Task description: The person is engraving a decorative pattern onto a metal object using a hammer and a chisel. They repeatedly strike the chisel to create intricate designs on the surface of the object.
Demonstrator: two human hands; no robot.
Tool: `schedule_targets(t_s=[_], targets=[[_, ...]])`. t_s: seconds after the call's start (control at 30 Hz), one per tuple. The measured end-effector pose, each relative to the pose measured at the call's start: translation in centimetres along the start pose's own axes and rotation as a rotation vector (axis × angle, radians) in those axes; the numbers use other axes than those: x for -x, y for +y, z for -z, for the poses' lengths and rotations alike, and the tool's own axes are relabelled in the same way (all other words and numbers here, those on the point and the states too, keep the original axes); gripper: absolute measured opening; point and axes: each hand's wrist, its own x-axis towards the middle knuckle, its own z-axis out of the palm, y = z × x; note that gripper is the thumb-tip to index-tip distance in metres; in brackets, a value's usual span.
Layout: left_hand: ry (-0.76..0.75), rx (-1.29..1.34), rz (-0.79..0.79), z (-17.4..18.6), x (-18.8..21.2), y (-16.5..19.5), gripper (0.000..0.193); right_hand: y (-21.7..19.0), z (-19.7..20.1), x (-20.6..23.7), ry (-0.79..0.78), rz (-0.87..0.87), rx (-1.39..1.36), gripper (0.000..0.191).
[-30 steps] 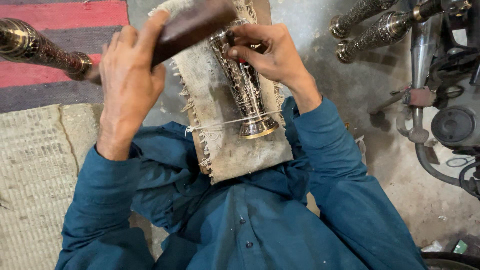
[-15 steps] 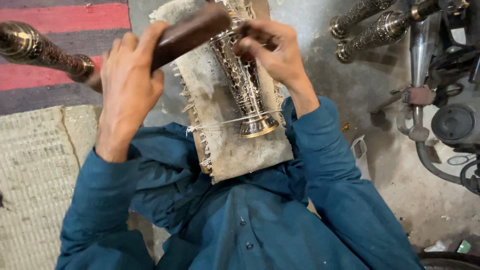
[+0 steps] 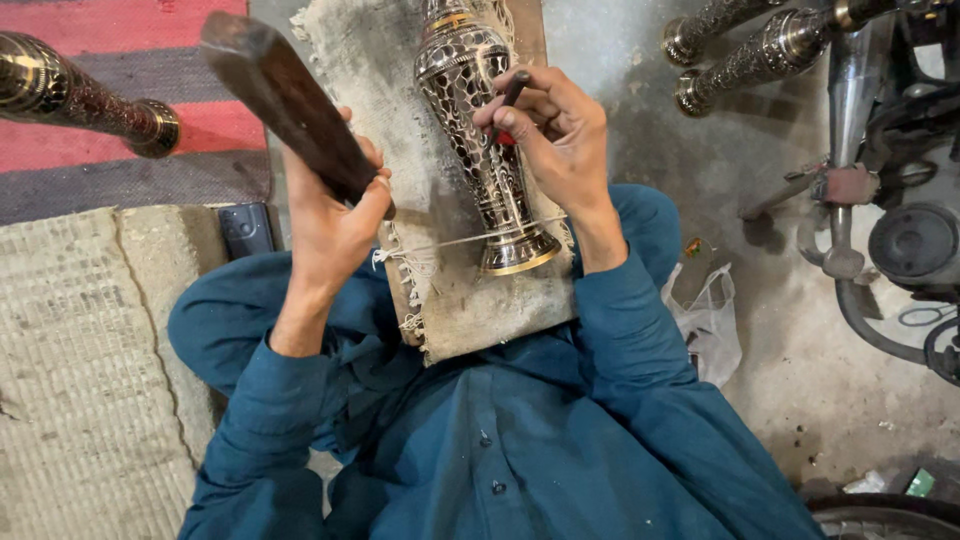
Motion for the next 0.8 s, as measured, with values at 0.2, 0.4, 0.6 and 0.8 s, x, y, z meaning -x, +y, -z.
schedule_targets(t_s=[0.2,0.4,0.6,0.8], targets=[[-0.134,-0.477,-0.115,1.1,-2.4,3.0,0.069,0.4,-0.4,0.6,0.058,-0.027,0.048,0.024],[-0.316,-0.925,-0.212,2.7,-5.6,8.5,0.065,1.2,-0.2,0.4,0.046,0.015,0.035,0.025],[-0.329,-1.152,-0.439,1.4,-7.3,12.8,0.07,1.4,-0.2,0.5,0.051,0.043,0.084,0.026],[-0.445,-1.402,-0.514,1.0,-7.9,14.0,0.058,1.1,-0.4,0.6,0.072,0.02,0.114,0.027]])
